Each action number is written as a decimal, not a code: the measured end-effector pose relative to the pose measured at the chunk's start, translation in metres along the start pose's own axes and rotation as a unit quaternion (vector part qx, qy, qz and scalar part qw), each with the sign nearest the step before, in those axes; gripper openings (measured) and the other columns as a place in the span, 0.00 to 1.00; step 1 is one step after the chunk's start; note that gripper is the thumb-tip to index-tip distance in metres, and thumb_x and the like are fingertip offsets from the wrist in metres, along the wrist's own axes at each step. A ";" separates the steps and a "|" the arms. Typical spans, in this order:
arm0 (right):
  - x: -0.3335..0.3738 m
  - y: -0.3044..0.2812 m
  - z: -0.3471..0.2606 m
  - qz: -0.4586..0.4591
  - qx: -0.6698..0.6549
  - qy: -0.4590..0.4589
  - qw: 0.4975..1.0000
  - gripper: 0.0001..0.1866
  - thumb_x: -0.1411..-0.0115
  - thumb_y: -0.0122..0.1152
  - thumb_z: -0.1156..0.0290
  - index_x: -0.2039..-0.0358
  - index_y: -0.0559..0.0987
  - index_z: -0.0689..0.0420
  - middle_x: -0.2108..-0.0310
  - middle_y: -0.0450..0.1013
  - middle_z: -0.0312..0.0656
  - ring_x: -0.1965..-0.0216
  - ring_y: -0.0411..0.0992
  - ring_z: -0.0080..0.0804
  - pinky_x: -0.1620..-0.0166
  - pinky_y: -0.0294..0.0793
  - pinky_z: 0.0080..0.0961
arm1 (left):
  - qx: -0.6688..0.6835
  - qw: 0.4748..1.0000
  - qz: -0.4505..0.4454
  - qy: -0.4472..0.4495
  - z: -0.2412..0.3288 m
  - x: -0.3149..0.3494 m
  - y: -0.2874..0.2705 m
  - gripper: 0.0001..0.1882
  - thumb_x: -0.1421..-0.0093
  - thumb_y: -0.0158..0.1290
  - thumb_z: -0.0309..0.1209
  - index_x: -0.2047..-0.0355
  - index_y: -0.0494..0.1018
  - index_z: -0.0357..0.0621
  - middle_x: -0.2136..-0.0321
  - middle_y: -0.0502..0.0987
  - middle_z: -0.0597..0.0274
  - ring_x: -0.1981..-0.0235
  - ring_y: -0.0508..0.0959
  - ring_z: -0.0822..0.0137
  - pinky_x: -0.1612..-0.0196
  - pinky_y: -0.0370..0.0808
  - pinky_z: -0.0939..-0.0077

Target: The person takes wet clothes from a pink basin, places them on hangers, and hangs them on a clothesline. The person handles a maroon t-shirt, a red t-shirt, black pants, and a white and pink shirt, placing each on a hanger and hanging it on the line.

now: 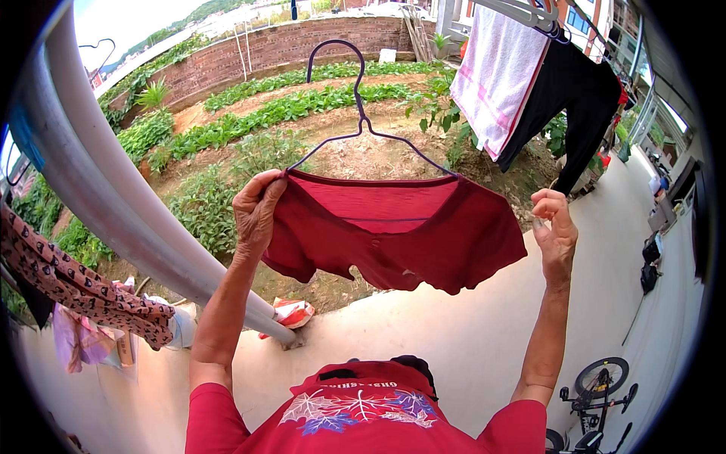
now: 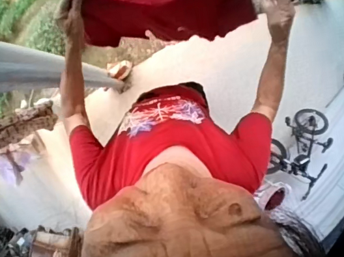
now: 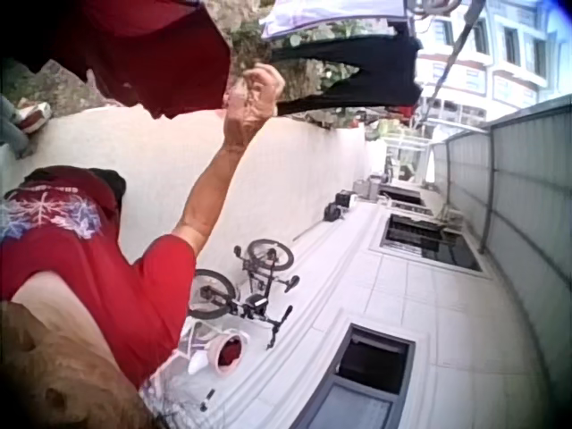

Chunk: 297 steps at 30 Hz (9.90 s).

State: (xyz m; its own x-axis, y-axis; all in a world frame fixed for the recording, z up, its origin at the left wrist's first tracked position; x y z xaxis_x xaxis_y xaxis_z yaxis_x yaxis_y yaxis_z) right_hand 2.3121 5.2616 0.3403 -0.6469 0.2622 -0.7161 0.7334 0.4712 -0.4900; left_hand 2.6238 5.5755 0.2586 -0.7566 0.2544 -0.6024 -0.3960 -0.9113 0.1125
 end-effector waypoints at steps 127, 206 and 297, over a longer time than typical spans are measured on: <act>1.033 -0.513 -0.298 0.603 0.427 0.556 0.380 0.10 0.51 0.60 0.72 0.67 0.78 0.58 0.80 0.73 0.38 0.77 0.71 0.24 0.72 0.70 0.21 | 0.115 0.511 -0.841 -0.134 0.259 0.909 0.573 0.06 0.47 0.54 0.25 0.70 0.70 0.38 0.74 0.74 0.63 0.75 0.72 0.72 0.71 0.71 0.76; 0.607 -0.454 -0.181 0.344 0.006 0.317 0.884 0.08 0.43 0.57 0.69 0.72 0.73 0.61 0.82 0.62 0.28 0.78 0.57 0.15 0.74 0.59 0.16 | 0.316 0.669 -0.589 -0.324 0.300 0.757 0.539 0.24 0.48 0.58 0.29 0.50 0.67 0.41 0.54 0.73 0.62 0.55 0.73 0.71 0.49 0.69 0.76; 0.565 -0.400 -0.042 0.120 -0.268 0.384 0.875 0.08 0.42 0.52 0.77 0.64 0.77 0.65 0.69 0.74 0.37 0.67 0.70 0.23 0.62 0.69 0.19 | 0.024 0.903 -0.298 -0.310 0.194 0.501 0.320 0.11 0.39 0.50 0.35 0.64 0.74 0.40 0.74 0.75 0.70 0.70 0.71 0.78 0.64 0.69 0.80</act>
State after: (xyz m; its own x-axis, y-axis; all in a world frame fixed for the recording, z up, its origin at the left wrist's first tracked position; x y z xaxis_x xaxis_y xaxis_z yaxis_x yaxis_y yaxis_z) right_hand 1.6442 5.2567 0.1530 -0.5886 0.7996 -0.1191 0.7972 0.5986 0.0791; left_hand 2.0169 5.4741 0.1463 -0.5423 0.8401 -0.0120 -0.8391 -0.5423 -0.0424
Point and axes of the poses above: each hand's wrist, its own x-axis away from the middle knuckle, its own y-axis out of the palm, z = x × y, the point moved 10 cm from there along -x, towards the middle knuckle
